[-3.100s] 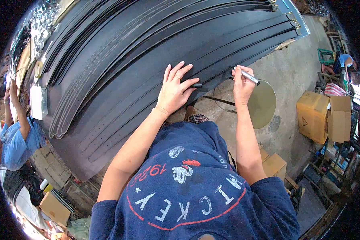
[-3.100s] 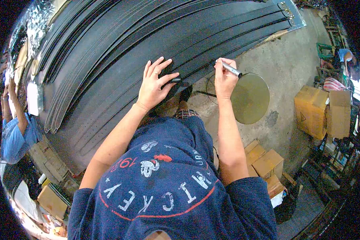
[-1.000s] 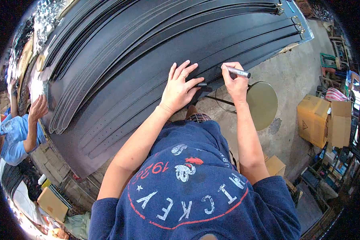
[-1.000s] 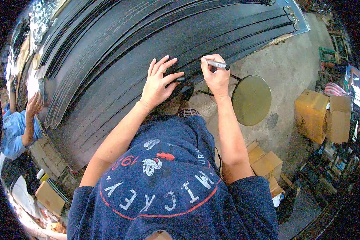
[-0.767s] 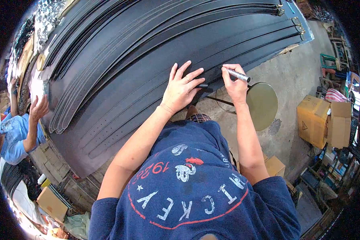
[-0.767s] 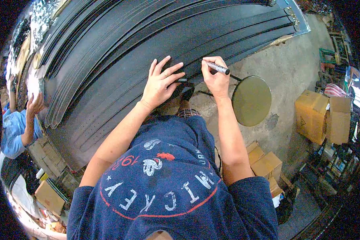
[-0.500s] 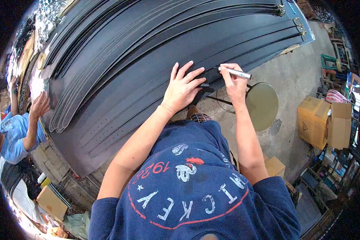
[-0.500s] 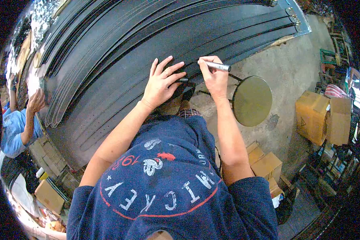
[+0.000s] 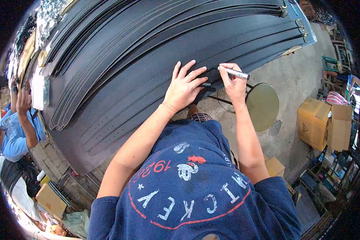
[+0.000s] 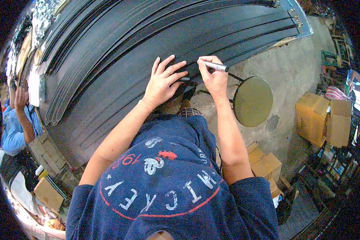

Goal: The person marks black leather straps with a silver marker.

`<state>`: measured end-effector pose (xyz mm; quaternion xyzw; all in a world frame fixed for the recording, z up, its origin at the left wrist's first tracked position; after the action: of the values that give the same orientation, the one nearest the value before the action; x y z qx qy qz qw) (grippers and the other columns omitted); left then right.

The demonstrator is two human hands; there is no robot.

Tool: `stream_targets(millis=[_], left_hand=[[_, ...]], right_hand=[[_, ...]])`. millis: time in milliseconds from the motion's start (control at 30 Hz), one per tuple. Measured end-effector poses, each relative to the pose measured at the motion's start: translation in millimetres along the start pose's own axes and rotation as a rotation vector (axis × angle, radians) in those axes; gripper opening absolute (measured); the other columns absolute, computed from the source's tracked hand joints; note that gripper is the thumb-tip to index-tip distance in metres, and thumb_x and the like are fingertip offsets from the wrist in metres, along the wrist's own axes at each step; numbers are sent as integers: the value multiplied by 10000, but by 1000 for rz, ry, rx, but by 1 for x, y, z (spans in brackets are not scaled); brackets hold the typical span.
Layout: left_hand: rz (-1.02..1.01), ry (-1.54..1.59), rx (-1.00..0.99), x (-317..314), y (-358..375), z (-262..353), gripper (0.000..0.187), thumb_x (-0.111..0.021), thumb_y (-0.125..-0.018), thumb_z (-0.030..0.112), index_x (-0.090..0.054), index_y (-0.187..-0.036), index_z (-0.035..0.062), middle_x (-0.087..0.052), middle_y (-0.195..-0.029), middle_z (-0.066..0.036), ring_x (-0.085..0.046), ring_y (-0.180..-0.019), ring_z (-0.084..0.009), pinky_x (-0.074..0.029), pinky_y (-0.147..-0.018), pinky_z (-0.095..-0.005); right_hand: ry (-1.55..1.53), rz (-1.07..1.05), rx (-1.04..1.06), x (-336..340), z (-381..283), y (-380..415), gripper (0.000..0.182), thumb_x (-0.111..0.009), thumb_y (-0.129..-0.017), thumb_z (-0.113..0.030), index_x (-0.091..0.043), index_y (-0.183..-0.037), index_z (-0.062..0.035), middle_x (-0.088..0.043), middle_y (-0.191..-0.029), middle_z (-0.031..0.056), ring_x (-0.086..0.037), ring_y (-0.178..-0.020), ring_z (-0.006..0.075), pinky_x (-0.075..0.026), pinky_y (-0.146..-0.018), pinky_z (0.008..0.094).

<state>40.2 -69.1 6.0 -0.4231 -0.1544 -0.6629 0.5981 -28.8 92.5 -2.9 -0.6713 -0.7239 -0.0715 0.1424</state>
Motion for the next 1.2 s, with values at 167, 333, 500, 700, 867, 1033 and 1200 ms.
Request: stream_targets(millis=[167,333,500,700,867,1033,1200], left_hand=[[-11,-12,6,-1,0,0,385,-759,-724,141,-699,-1099,204,-526,-1406,38,-381,-1380,-280,-209,-1174,-546],[4,28,31,1,0,-1,386,-762,-721,138,-704,-1095,209,-530,-1378,-12,-382,-1378,-279,-205,-1173,-547],[1,22,37,0,0,-2,389,-767,-717,136,-712,-1094,215,-544,-1317,-36,-384,-1374,-281,-206,-1174,-543],[11,19,30,-1,0,-2,384,-774,-710,149,-719,-1084,220,-544,-1321,-35,-389,-1368,-283,-217,-1171,-544],[9,18,36,0,0,-2,392,-775,-708,151,-719,-1090,223,-545,-1320,-32,-392,-1365,-283,-223,-1170,-542],[6,19,37,0,0,-2,396,-777,-706,155,-717,-1092,227,-545,-1322,-32,-395,-1363,-282,-227,-1167,-543],[17,11,31,0,1,-2,399,-781,-700,155,-718,-1087,225,-552,-1318,-34,-399,-1361,-283,-237,-1162,-545]], right_hand=[[0,25,-21,0,1,0,93,-703,-890,-112,-685,-922,-27,-650,-800,-2,-541,-697,54,-453,-642,230],[49,147,-23,-1,2,-2,123,-722,-881,-140,-678,-850,-29,-628,-712,-21,-513,-619,47,-437,-589,229],[147,144,-57,0,-2,-4,143,-729,-878,-141,-665,-826,-24,-648,-719,-10,-527,-620,47,-443,-589,233],[-63,55,-39,-4,2,-1,100,-701,-896,-109,-669,-887,-15,-676,-763,10,-569,-654,56,-456,-612,225],[9,27,1,-8,-3,1,91,-700,-893,-104,-680,-882,-16,-678,-776,5,-561,-652,52,-452,-609,223],[33,43,31,-8,-6,0,82,-709,-881,-96,-683,-876,-18,-677,-782,8,-553,-637,58,-450,-596,228],[161,18,181,-14,-25,5,70,-708,-878,-87,-675,-887,-26,-665,-787,22,-549,-620,63,-450,-572,233]])
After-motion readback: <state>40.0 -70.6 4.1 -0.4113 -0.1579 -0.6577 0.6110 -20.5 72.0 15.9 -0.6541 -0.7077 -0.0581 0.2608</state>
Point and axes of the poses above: each hand's wrist, its own y-axis away from the middle knuckle, its own x-axis out of the back of the hand, z = x × y, the point moved 9 cm from there along -y, towards the middle knuckle
